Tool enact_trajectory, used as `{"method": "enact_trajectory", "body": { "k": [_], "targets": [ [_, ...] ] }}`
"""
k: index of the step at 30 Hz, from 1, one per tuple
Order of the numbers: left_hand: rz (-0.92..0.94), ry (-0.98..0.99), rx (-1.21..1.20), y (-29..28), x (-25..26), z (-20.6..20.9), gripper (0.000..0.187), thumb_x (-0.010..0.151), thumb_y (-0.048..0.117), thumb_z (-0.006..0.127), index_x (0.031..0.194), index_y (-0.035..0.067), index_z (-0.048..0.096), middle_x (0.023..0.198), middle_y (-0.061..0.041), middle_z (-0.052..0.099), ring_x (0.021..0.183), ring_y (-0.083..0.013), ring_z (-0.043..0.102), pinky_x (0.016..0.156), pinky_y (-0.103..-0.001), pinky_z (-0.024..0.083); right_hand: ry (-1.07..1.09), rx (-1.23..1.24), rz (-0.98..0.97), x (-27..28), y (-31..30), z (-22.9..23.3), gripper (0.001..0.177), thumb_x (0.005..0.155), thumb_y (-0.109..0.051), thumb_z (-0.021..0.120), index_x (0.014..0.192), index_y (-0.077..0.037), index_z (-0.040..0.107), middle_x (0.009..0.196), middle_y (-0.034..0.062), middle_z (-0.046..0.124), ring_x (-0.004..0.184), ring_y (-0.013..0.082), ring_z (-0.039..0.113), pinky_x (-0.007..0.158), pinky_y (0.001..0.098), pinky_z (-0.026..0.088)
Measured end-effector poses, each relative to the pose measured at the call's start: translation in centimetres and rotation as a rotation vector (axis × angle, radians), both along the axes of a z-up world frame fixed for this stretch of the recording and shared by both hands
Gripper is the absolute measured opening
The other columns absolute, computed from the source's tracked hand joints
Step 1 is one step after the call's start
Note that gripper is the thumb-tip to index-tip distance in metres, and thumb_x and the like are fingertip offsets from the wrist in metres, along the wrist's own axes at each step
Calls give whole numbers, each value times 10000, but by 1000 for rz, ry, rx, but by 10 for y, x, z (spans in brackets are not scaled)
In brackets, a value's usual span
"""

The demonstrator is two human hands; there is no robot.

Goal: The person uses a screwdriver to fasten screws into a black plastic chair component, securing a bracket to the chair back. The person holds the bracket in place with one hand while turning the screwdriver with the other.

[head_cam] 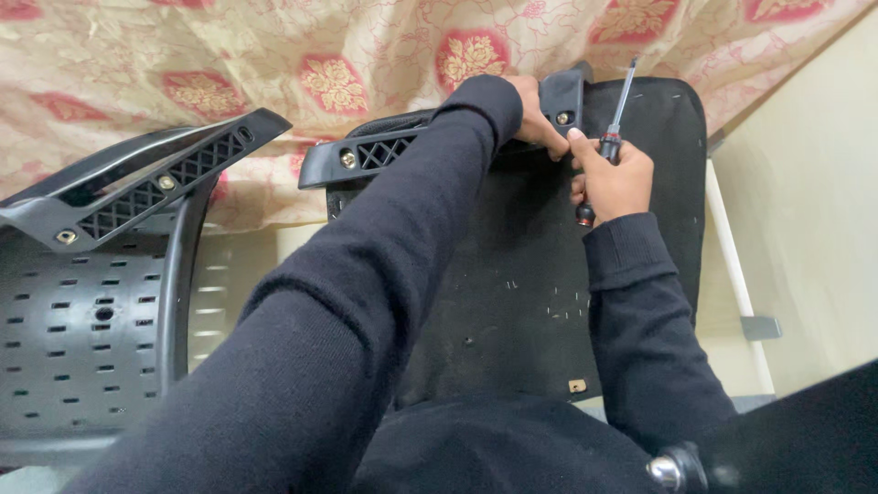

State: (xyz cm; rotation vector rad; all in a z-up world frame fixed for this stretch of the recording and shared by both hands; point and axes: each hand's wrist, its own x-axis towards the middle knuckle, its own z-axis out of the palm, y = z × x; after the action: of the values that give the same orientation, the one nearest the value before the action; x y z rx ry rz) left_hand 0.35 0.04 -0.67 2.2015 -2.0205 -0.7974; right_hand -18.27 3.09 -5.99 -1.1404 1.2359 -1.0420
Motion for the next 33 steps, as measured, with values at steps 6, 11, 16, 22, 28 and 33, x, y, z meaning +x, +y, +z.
{"method": "enact_trajectory", "body": {
  "k": [6,11,16,22,28,33],
  "targets": [
    [-76,-41,-4,5,20,-5,1092,498,743,853,1224,-54,678,1236,-238,704,1097,-344,703,958,-411,556,6,52,17,-5,40,-1,216,896,-179,800,910,-40,636,741,19,620,487,75,550,410,236,427],
    [-42,-30,-98,12,10,-8,1126,488,721,904,1267,-38,615,1259,-252,663,1147,-350,675,969,-423,542,43,45,-33,-1,61,-2,191,882,-143,791,937,-39,641,732,30,625,491,81,557,420,244,446],
    [-48,16,-116,15,11,-10,1120,503,699,921,1286,-31,595,1270,-236,650,1180,-337,656,985,-414,531,43,20,51,-17,74,0,181,862,-53,747,1011,-14,652,727,24,620,536,91,601,472,254,502],
    [-61,-4,-154,18,13,-17,1102,568,730,877,1322,-14,576,1272,-219,656,1188,-340,649,996,-412,521,336,-190,61,-27,87,30,284,860,-34,747,1120,50,672,768,53,655,591,99,629,499,255,524],
    [-83,-72,-197,20,14,-19,1046,612,800,796,1285,21,607,1241,-187,677,1165,-335,657,980,-427,522,560,-206,-7,-25,91,83,374,851,-77,763,1165,68,620,879,110,741,659,125,735,488,263,567],
    [-71,-100,-246,26,11,-18,1019,632,821,750,1248,18,631,1187,-181,700,1103,-337,689,947,-430,538,555,-158,119,-22,89,102,367,814,-57,768,1153,54,679,960,125,764,695,137,727,517,277,566]
  ]
}}
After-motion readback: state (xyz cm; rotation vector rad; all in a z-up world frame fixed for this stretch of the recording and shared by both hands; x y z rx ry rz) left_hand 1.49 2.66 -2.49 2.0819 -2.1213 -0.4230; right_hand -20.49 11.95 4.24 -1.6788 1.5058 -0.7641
